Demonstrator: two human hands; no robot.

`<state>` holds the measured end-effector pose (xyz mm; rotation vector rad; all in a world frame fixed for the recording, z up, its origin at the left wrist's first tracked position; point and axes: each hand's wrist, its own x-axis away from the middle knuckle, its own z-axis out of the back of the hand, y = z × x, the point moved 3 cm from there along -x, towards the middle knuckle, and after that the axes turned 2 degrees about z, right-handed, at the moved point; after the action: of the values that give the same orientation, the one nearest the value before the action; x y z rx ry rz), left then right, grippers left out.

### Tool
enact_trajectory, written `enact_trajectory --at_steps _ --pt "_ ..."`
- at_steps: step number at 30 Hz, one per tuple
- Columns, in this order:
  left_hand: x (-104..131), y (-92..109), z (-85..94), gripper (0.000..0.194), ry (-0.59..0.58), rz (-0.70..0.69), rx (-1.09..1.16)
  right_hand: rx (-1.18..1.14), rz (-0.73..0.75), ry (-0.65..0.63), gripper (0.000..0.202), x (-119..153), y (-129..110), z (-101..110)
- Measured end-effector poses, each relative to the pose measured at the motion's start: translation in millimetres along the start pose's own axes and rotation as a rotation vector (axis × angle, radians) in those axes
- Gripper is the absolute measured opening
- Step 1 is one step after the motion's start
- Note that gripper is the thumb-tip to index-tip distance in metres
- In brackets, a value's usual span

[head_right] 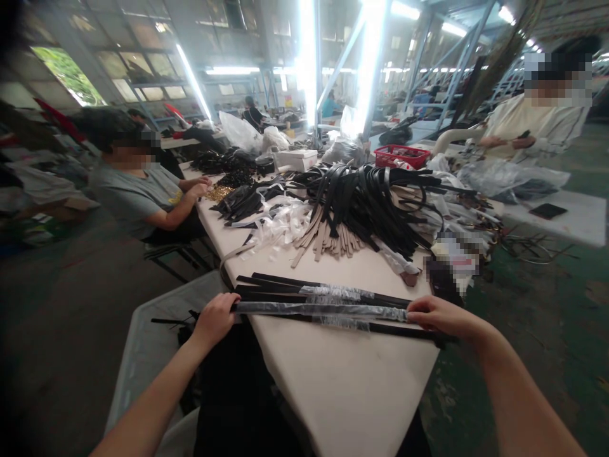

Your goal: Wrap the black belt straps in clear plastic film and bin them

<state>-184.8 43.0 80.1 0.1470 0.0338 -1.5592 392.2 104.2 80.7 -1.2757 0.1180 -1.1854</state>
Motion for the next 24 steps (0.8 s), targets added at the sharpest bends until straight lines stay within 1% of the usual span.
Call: enact_trajectory --at_steps 2,3,4,5,6,7,8,9,11,12,13,14,15,16,17,18,21,23,24 --pt "-1 -8 3.8 0.027 -0.046 0.039 -0.02 0.137 -0.063 0.026 0.04 -6 0 10" --pt "-1 -10 4.5 0.027 -0.068 0.049 -0.027 0.243 -0.09 0.085 0.036 -8 -6 12" --pt "-1 -10 4.8 0.028 -0.08 0.052 -0.034 0.362 -0.093 0.189 0.031 -12 -18 9" --pt "0 -9 4.9 0.028 -0.08 0.045 -0.042 0.477 -0.062 0.319 0.029 -16 -36 -1" --pt "0 -7 5.1 0.03 -0.071 0.031 -0.051 0.576 0.006 0.485 0.03 -21 -61 -19" --pt "1 -2 5.7 0.031 -0.057 0.014 -0.059 0.624 0.129 0.602 0.037 -28 -91 -46" --pt "1 4 6.9 0.033 -0.042 -0.006 -0.066 0.63 0.26 0.623 0.043 -38 -123 -84" --pt "3 11 8.9 0.034 -0.029 -0.026 -0.072 0.616 0.386 0.599 0.049 -51 -155 -127" --pt "8 23 15.7 0.038 -0.007 -0.067 -0.077 0.635 0.615 0.468 0.062 -80 -217 -216" --pt "11 28 20.6 0.04 0.003 -0.083 -0.078 0.653 0.667 0.434 0.065 -95 -241 -254" --pt "14 29 26.1 0.042 0.01 -0.094 -0.078 0.657 0.665 0.432 0.062 -109 -260 -282" --pt "17 27 32.1 0.043 0.016 -0.096 -0.08 0.67 0.653 0.435 0.053 -120 -272 -300" --pt "20 21 38.2 0.045 0.021 -0.088 -0.084 0.691 0.646 0.438 0.043 -128 -279 -309" --pt "22 12 44.0 0.045 0.029 -0.071 -0.091 0.715 0.632 0.45 0.034 -133 -280 -309" --pt "24 -1 49.2 0.045 0.041 -0.049 -0.098 0.744 0.619 0.466 0.029 -134 -276 -301" --pt "24 -16 53.6 0.045 0.057 -0.025 -0.105 0.774 0.603 0.484 0.026 -132 -268 -288" --pt "16 -58 58.2 0.043 0.096 0.003 -0.119 0.853 0.513 0.53 0.024 -116 -231 -234" --pt "6 -76 53.9 0.042 0.094 -0.006 -0.122 0.898 0.437 0.542 0.024 -104 -204 -201" --pt "0 -81 50.3 0.042 0.092 -0.008 -0.125 0.918 0.396 0.547 0.023 -98 -192 -188"
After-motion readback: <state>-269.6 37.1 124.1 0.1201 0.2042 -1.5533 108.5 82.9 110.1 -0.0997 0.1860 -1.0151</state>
